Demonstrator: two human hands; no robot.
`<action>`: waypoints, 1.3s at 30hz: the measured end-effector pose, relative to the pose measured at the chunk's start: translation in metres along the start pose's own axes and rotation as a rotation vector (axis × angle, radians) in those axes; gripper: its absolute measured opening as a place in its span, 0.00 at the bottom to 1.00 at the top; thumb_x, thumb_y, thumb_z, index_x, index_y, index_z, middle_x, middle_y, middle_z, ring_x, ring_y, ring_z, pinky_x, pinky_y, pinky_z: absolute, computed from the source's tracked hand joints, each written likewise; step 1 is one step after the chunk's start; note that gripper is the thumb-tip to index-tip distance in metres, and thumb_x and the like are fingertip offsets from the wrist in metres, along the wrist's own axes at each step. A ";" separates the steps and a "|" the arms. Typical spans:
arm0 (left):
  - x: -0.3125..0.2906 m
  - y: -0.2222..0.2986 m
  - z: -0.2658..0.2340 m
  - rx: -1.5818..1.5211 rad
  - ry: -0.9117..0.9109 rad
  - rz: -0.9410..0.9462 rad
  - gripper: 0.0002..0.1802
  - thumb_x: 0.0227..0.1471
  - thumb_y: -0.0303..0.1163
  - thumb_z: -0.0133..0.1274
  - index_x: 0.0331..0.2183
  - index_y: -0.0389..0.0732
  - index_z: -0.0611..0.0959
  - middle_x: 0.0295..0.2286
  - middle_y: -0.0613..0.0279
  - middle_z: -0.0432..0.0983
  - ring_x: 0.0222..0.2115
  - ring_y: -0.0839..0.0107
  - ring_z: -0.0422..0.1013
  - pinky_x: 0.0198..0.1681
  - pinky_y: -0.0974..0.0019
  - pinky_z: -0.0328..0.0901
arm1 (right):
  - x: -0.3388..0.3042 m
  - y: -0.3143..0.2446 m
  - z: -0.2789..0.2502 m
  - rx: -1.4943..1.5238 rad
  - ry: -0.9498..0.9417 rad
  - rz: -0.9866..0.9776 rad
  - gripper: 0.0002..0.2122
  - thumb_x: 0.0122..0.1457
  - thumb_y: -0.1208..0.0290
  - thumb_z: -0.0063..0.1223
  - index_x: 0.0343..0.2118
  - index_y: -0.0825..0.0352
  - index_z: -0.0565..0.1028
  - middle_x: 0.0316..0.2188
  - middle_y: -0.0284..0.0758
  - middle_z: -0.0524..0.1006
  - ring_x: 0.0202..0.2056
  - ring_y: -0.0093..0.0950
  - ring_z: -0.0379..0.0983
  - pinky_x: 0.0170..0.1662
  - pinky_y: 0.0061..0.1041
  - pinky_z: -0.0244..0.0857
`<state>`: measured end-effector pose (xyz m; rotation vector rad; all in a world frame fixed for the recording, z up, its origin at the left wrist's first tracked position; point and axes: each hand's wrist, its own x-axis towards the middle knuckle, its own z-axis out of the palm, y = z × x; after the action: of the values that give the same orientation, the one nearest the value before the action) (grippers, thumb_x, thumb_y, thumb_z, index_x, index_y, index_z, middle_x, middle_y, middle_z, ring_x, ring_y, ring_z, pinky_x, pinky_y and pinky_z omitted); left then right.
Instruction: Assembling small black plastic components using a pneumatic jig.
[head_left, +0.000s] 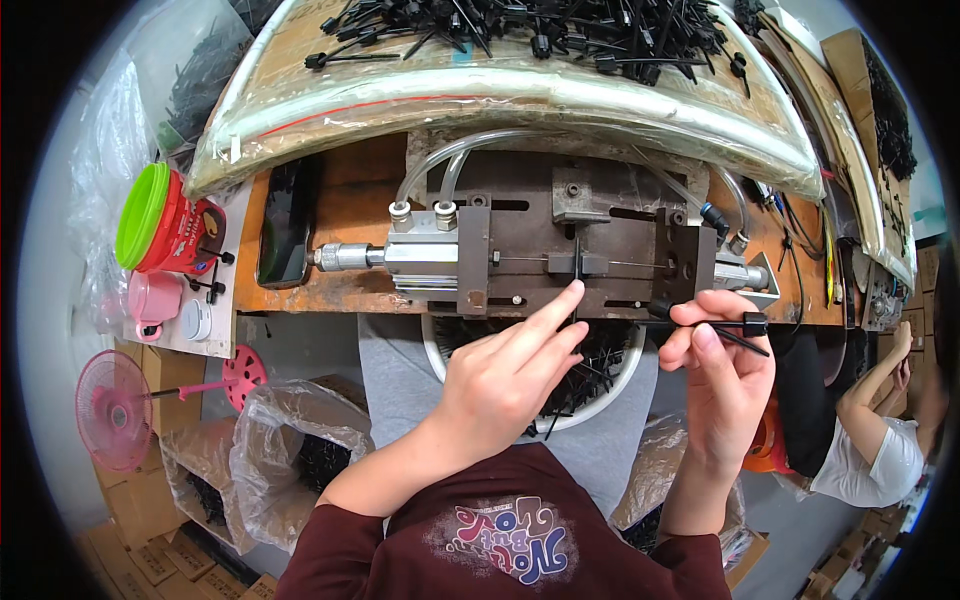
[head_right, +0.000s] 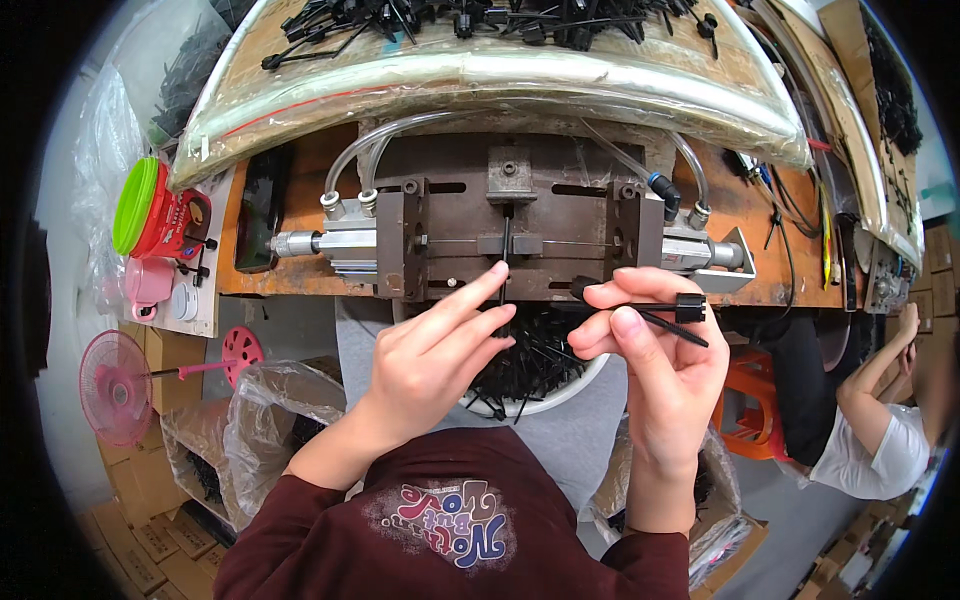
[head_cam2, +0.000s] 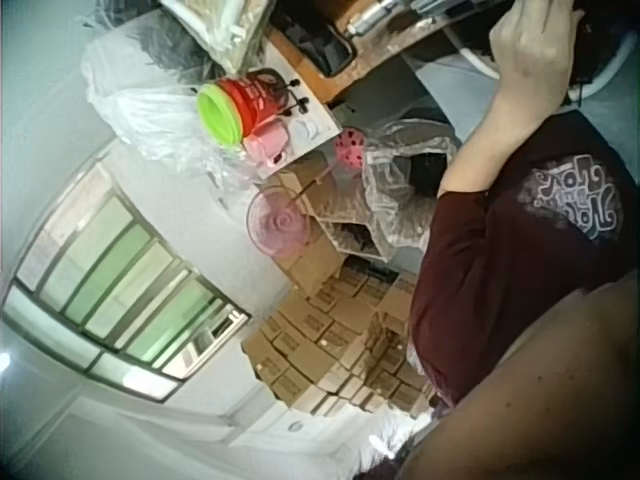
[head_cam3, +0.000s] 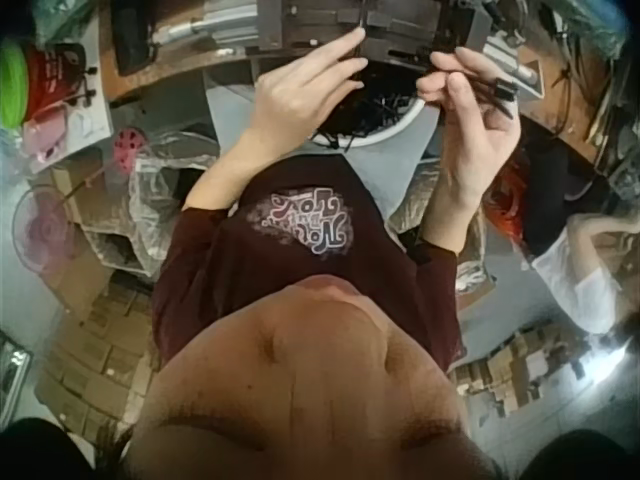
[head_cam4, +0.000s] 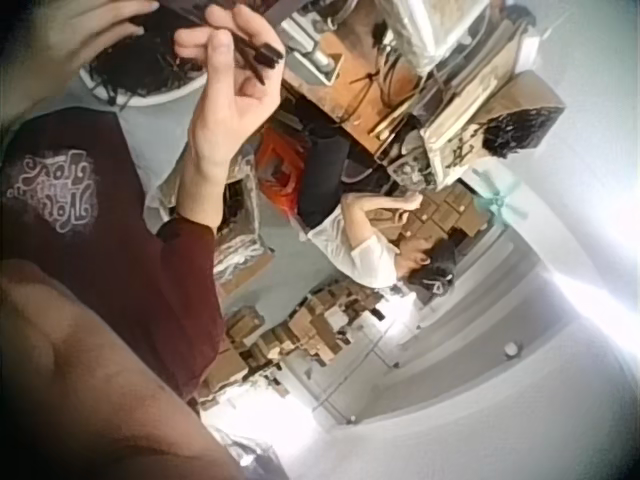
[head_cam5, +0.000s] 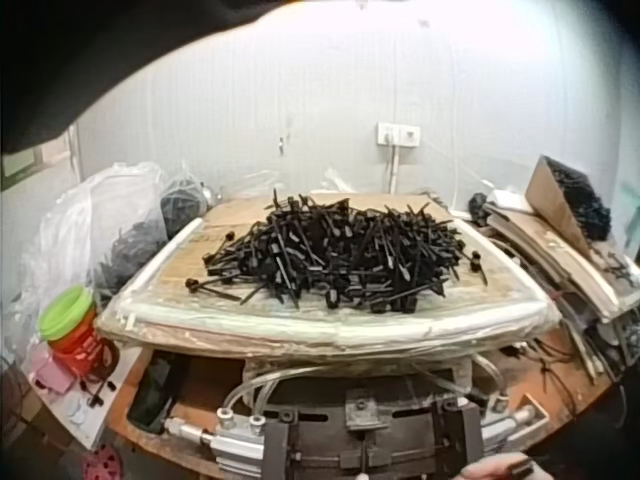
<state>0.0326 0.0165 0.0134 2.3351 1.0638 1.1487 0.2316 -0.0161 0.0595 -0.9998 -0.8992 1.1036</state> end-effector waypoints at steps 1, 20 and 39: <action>0.001 -0.002 0.003 0.096 -0.022 0.040 0.16 0.39 0.26 0.65 0.36 0.37 0.84 0.44 0.56 0.79 0.27 0.69 0.76 0.32 0.71 0.70 | -0.002 0.000 -0.001 -0.051 0.008 -0.032 0.12 0.59 0.83 0.51 0.46 0.78 0.71 0.38 0.50 0.78 0.30 0.32 0.79 0.32 0.26 0.76; 0.015 0.000 0.009 0.270 -0.063 0.050 0.13 0.39 0.29 0.65 0.32 0.39 0.85 0.45 0.59 0.78 0.21 0.73 0.74 0.26 0.73 0.67 | -0.005 0.014 -0.004 -0.994 -0.004 -0.913 0.13 0.44 0.86 0.66 0.35 0.72 0.78 0.31 0.42 0.81 0.27 0.33 0.78 0.29 0.25 0.73; 0.005 0.011 -0.008 0.020 -0.021 0.016 0.18 0.37 0.24 0.67 0.36 0.35 0.84 0.43 0.53 0.78 0.29 0.68 0.76 0.32 0.68 0.71 | -0.004 0.031 -0.001 -0.711 0.122 -0.630 0.12 0.57 0.91 0.48 0.44 0.76 0.73 0.39 0.51 0.78 0.39 0.38 0.80 0.42 0.31 0.76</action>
<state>0.0333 0.0128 0.0271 2.3705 1.0555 1.1216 0.2232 -0.0162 0.0296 -1.2071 -1.4222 0.1719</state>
